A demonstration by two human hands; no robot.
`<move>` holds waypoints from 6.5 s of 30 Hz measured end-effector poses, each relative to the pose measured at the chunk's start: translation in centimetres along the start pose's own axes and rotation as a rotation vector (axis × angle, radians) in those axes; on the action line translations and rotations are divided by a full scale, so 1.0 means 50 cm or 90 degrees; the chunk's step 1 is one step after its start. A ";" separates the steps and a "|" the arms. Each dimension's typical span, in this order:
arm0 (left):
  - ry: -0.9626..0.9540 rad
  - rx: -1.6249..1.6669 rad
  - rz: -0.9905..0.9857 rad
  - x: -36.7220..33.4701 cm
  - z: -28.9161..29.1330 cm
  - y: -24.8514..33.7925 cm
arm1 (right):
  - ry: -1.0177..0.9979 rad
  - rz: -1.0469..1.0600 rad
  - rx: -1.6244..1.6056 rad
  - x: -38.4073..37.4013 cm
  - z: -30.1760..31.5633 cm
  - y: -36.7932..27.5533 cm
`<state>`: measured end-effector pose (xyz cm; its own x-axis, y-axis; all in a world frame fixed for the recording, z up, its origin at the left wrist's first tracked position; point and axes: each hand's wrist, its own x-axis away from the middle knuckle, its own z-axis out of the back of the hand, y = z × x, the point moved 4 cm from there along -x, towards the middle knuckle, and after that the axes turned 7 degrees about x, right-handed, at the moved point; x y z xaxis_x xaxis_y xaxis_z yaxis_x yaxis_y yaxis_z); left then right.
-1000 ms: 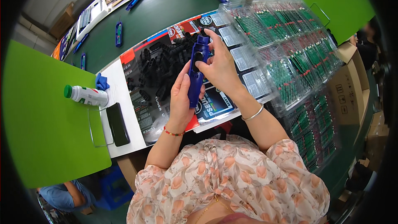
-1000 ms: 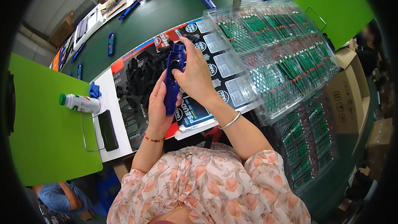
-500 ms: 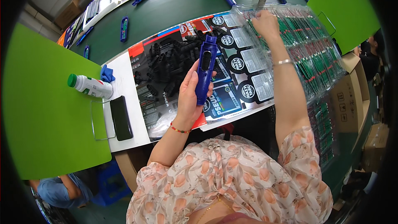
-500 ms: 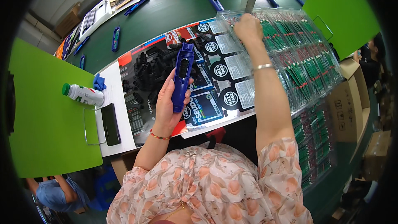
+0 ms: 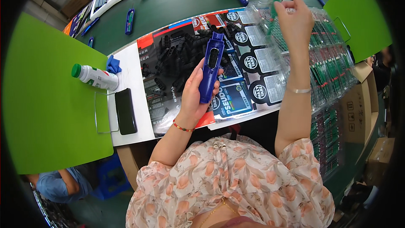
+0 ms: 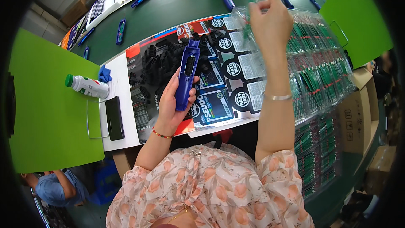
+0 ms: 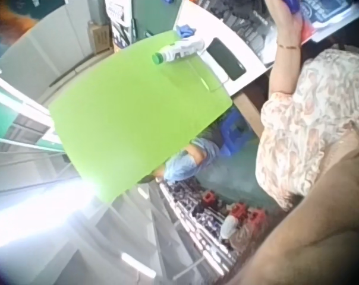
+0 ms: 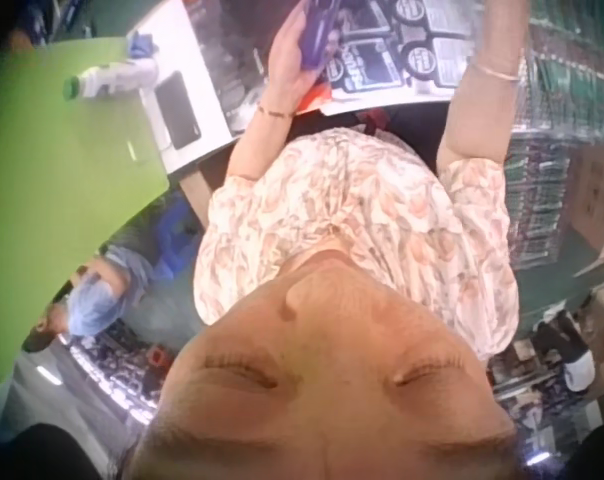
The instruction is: The person is assembling electronic components by inserting small green parts into blue plastic housings.
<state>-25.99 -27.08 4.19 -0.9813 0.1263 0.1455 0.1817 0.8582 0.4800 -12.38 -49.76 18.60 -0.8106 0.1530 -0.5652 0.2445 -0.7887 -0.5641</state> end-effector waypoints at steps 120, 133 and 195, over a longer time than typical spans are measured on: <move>0.231 -1.402 -0.281 -0.714 0.042 0.127 | -0.274 -0.004 0.044 0.245 -0.121 0.028; -0.065 -0.311 0.066 -0.157 -0.095 0.134 | -0.115 -0.222 -0.575 0.200 -0.103 -0.017; -0.096 -0.020 0.113 0.022 -0.054 -0.094 | -0.209 -0.172 0.565 0.130 0.194 0.418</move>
<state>-27.75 -32.29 4.43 -0.9320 0.3487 0.0995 0.3513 0.8006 0.4854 -17.70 -71.01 8.98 -0.9211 0.3264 -0.2123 -0.3500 -0.9330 0.0839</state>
